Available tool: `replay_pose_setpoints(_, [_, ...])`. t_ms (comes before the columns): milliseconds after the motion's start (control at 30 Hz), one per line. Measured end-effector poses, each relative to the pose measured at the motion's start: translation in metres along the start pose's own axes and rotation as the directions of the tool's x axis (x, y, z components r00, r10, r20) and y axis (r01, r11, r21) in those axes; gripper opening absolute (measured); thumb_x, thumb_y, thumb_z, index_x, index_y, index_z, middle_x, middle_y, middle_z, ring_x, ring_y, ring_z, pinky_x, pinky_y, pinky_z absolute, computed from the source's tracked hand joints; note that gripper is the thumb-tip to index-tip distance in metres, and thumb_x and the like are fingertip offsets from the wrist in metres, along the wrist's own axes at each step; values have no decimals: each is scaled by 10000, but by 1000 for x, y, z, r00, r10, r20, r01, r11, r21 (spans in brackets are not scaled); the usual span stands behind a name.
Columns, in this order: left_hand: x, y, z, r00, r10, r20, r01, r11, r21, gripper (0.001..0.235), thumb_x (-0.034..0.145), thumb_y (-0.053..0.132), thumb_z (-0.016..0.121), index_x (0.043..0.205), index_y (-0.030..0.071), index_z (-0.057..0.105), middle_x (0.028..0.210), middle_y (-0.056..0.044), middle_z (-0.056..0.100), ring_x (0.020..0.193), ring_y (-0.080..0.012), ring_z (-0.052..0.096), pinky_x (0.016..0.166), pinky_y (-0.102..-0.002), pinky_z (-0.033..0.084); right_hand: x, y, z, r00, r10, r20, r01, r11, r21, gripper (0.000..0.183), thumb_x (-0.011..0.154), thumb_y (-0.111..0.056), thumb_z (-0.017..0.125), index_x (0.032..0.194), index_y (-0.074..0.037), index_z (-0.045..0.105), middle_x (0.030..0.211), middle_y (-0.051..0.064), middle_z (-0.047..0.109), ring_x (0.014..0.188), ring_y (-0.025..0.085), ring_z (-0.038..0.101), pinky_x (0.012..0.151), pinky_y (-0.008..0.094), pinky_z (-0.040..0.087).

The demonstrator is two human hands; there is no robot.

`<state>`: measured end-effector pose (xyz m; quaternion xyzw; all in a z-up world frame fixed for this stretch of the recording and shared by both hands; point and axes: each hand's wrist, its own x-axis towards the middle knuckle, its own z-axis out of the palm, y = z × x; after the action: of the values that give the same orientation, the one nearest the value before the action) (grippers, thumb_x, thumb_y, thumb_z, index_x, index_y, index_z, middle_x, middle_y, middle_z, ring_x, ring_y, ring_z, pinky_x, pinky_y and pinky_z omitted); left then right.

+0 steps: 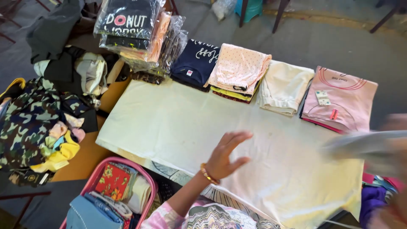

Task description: The person folds a grey t-shirt and a pink t-shirt on a table covered with a white sheet. They smooth out the fabric, fold the sleeves and sides, and then fold the shirts into compact rectangles. The folded shirts are placed on a stack of other folded clothes.

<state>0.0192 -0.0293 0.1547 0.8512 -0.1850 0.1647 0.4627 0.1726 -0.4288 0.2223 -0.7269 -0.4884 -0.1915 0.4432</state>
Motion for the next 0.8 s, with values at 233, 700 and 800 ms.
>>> replay_pose_setpoints(233, [43,51,-71,890,298,-346,-329,944,-35,318,814,208,704,1067,40,608,1045,-164,636,1037,-365,616,969,-469,463,164,-150,152,956,-211,205,193,976,105,241,902,-261,776,862,-87,615,707,49,625,595,201,632,576,326,494])
replay_pose_setpoints(700, [-21,-42,-197,996,86,19,-82,986,-145,172,755,97,591,893,43,677,742,-129,613,686,-285,594,651,-401,478,157,-95,191,994,42,96,19,829,-559,233,623,-3,754,795,-107,637,716,54,630,641,260,608,616,401,457])
replay_pose_setpoints(800, [-7,-32,-207,982,48,184,-110,934,339,213,734,284,729,855,110,718,657,-117,610,616,-282,573,662,-428,459,168,-95,196,971,-64,-229,-75,831,-552,297,675,91,750,736,-73,511,777,96,609,696,269,563,640,382,424])
